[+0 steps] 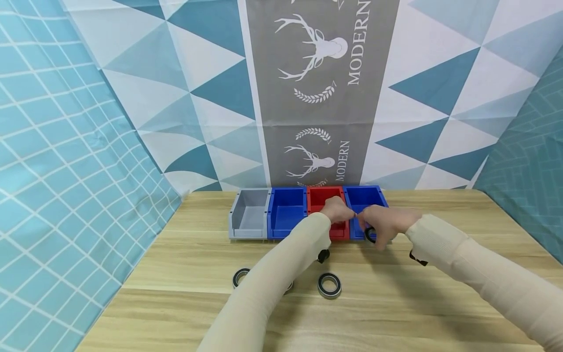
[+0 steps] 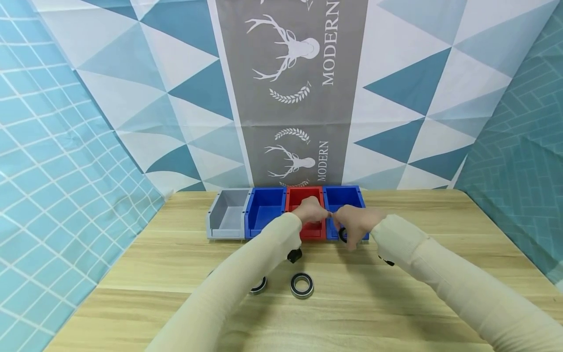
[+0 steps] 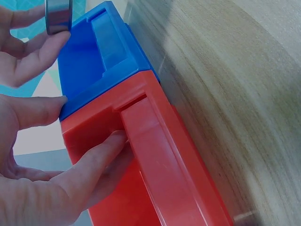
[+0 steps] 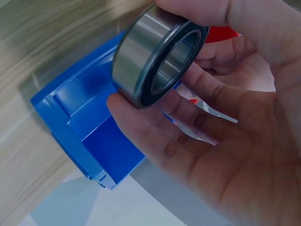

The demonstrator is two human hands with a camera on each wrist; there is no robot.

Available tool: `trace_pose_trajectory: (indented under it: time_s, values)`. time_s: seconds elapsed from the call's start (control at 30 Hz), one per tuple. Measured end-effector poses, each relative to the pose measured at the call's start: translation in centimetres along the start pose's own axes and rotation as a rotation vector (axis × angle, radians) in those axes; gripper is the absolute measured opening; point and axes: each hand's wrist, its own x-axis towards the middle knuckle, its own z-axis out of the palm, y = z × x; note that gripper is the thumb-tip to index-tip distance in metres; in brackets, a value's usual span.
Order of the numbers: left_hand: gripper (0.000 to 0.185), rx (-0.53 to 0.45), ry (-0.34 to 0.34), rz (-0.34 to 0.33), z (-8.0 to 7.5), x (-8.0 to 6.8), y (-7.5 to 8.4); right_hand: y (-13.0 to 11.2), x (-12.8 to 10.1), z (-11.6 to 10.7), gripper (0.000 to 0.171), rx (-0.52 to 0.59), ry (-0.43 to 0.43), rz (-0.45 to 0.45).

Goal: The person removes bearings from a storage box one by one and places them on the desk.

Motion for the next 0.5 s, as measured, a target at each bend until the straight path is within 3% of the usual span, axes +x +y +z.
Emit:
trace_pose_trajectory:
  time_s: [0.27,0.5]
  values:
    - [0.037,0.014,0.02,0.005,0.0,-0.2,0.1,-0.8,-0.5,0.3,0.039,-0.002,0.016,-0.022]
    - [0.034,0.017,0.048,0.02,0.1,-0.6,0.2,-1.5,-1.0,1.0,0.036,-0.023,0.035,-0.103]
